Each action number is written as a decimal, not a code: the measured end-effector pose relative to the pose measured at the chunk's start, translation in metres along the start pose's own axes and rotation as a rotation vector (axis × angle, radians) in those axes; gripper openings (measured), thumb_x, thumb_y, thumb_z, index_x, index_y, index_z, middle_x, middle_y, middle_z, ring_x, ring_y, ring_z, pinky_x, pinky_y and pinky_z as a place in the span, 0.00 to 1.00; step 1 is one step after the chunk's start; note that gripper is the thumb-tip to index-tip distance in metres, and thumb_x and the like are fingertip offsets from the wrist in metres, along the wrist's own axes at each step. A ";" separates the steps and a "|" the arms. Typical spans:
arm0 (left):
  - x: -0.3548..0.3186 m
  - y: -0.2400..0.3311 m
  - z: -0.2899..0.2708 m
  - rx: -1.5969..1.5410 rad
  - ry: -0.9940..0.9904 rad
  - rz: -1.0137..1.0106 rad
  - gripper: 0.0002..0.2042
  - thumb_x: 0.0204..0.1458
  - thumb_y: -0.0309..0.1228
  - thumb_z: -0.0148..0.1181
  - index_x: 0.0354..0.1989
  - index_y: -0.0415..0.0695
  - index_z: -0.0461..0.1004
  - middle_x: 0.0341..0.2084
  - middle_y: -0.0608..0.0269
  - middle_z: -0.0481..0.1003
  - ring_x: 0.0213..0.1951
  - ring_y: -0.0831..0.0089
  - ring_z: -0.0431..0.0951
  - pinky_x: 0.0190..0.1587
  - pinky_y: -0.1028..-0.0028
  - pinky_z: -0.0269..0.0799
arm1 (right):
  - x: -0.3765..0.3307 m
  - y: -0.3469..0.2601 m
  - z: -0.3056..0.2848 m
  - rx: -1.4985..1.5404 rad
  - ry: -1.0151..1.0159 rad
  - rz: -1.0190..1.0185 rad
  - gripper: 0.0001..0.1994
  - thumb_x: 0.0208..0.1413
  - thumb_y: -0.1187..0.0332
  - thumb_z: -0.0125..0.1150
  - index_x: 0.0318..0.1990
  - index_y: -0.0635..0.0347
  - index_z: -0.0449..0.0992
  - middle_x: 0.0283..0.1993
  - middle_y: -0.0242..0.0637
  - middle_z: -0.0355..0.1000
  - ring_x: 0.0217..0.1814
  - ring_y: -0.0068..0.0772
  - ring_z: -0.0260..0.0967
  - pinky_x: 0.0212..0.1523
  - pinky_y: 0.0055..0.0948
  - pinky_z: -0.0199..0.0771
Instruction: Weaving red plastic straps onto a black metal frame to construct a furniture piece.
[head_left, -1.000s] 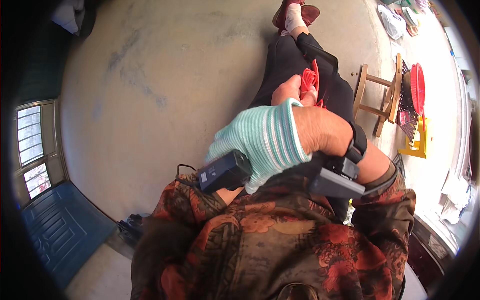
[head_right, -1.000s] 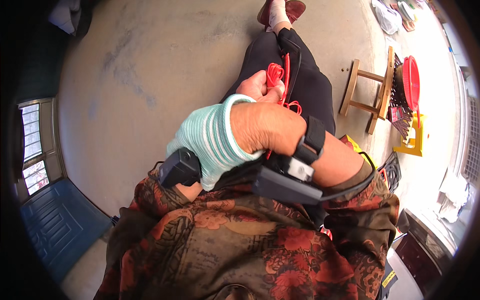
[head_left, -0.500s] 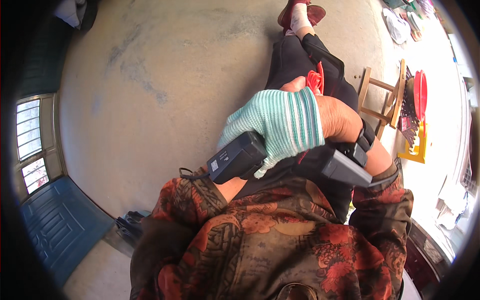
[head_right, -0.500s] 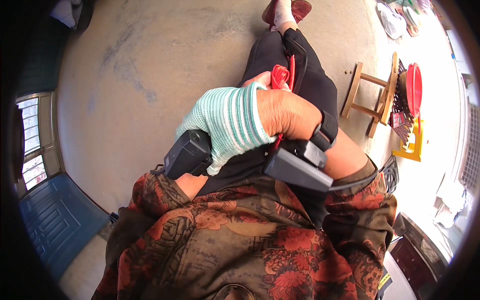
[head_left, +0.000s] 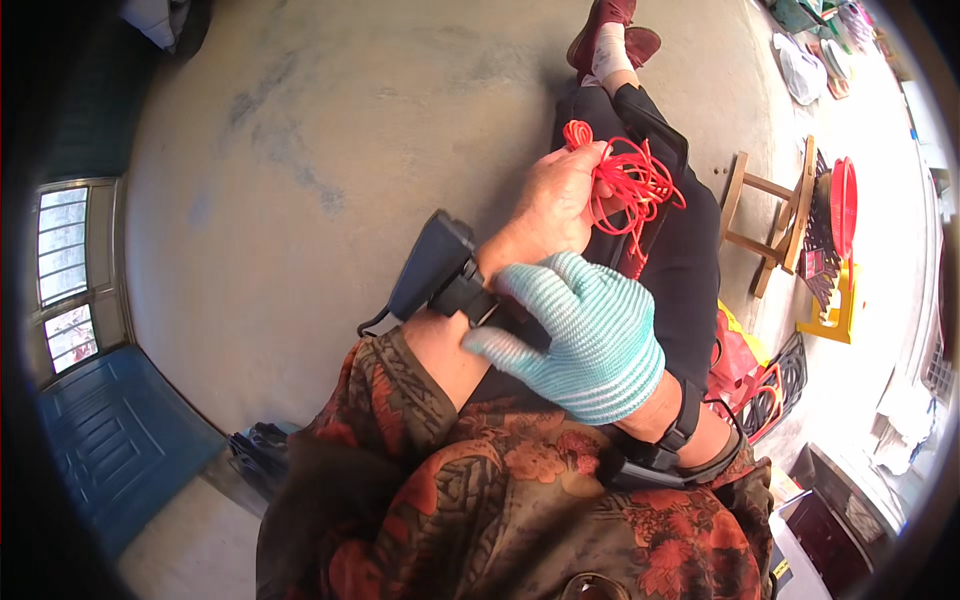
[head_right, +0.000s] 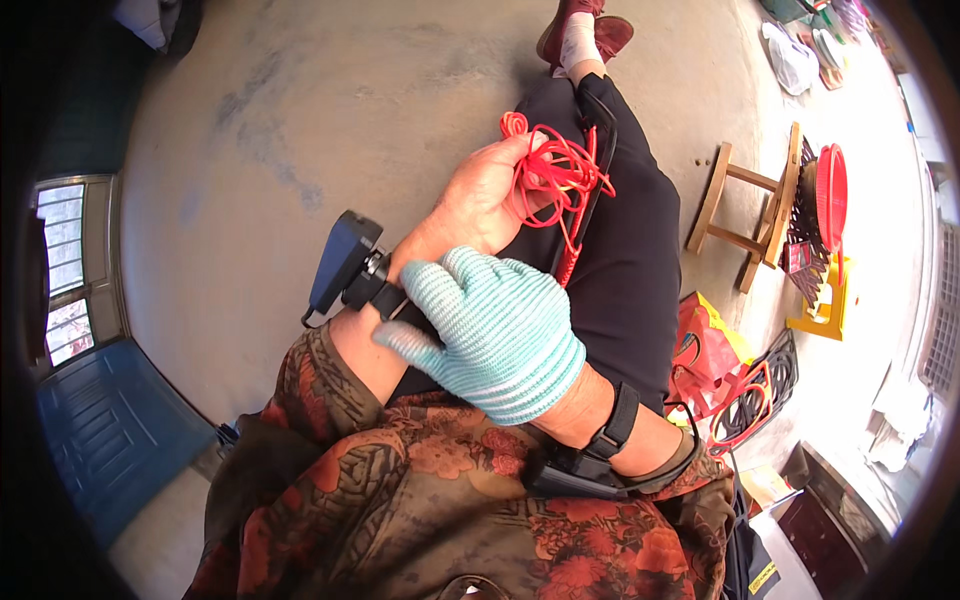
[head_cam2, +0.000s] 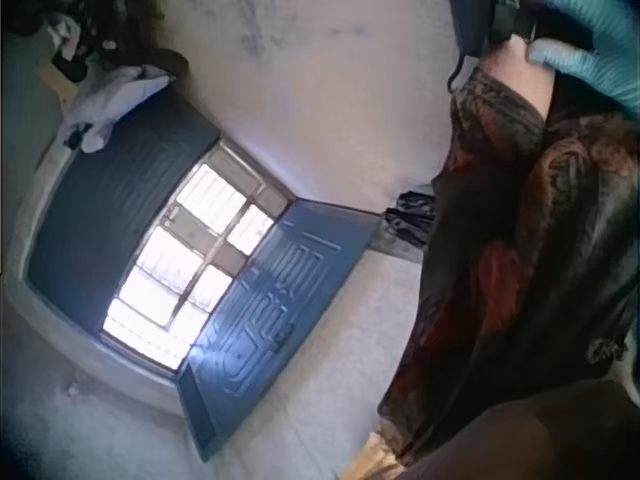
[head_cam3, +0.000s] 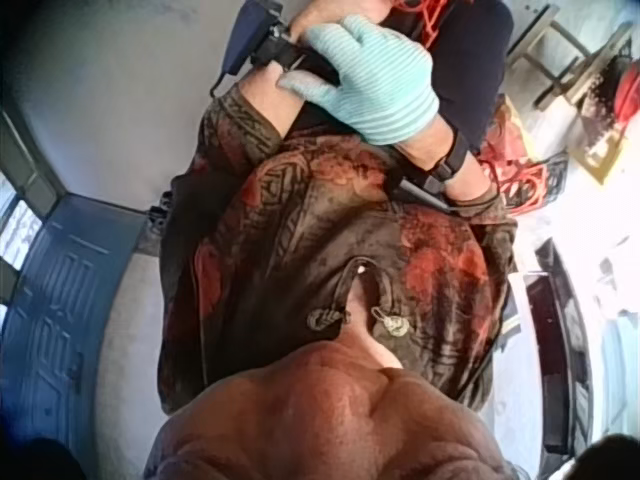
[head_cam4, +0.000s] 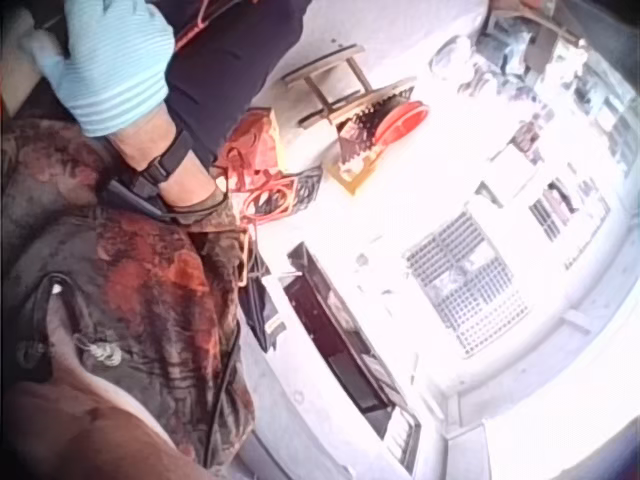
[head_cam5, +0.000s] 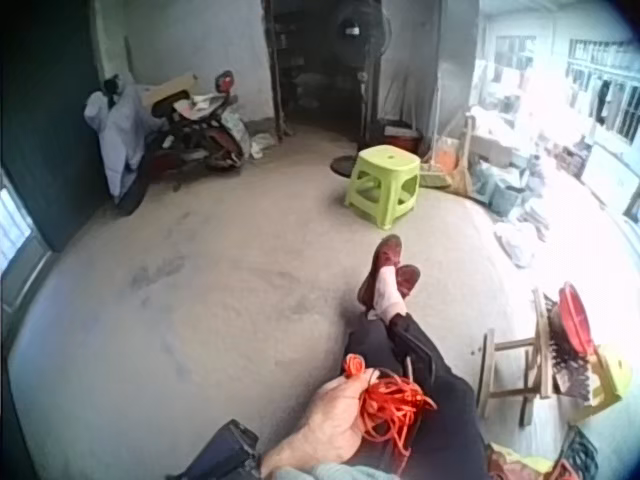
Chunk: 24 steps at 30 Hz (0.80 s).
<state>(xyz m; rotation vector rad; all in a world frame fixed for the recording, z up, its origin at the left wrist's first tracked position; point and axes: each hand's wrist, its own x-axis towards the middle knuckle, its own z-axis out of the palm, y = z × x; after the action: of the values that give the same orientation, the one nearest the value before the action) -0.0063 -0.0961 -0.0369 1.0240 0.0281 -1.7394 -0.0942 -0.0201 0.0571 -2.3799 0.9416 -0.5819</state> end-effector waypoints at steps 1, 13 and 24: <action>0.003 -0.003 0.004 0.015 0.013 0.000 0.07 0.62 0.33 0.51 0.37 0.44 0.72 0.26 0.65 0.76 0.25 0.76 0.77 0.29 0.71 0.80 | 0.001 0.000 -0.002 -0.040 0.014 0.019 0.15 0.44 0.56 0.68 0.36 0.52 0.76 0.24 0.33 0.68 0.23 0.37 0.70 0.22 0.34 0.69; 0.008 -0.027 0.015 0.212 0.164 0.316 0.06 0.55 0.28 0.56 0.31 0.37 0.72 0.16 0.60 0.72 0.11 0.74 0.70 0.16 0.68 0.74 | 0.010 -0.015 -0.017 -0.149 -0.062 0.263 0.31 0.38 0.51 0.72 0.50 0.54 0.71 0.26 0.37 0.72 0.25 0.40 0.74 0.25 0.34 0.72; 0.004 -0.025 0.016 0.565 0.248 0.389 0.06 0.56 0.28 0.55 0.32 0.38 0.73 0.18 0.61 0.74 0.18 0.74 0.76 0.20 0.70 0.76 | 0.005 -0.019 -0.018 -0.052 0.035 0.197 0.34 0.39 0.58 0.73 0.56 0.56 0.69 0.31 0.35 0.73 0.26 0.35 0.74 0.27 0.31 0.73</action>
<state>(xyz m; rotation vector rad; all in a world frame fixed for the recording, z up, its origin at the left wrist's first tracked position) -0.0358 -0.0963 -0.0401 1.5343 -0.4983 -1.2758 -0.0913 -0.0170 0.0831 -2.2932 1.2031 -0.5296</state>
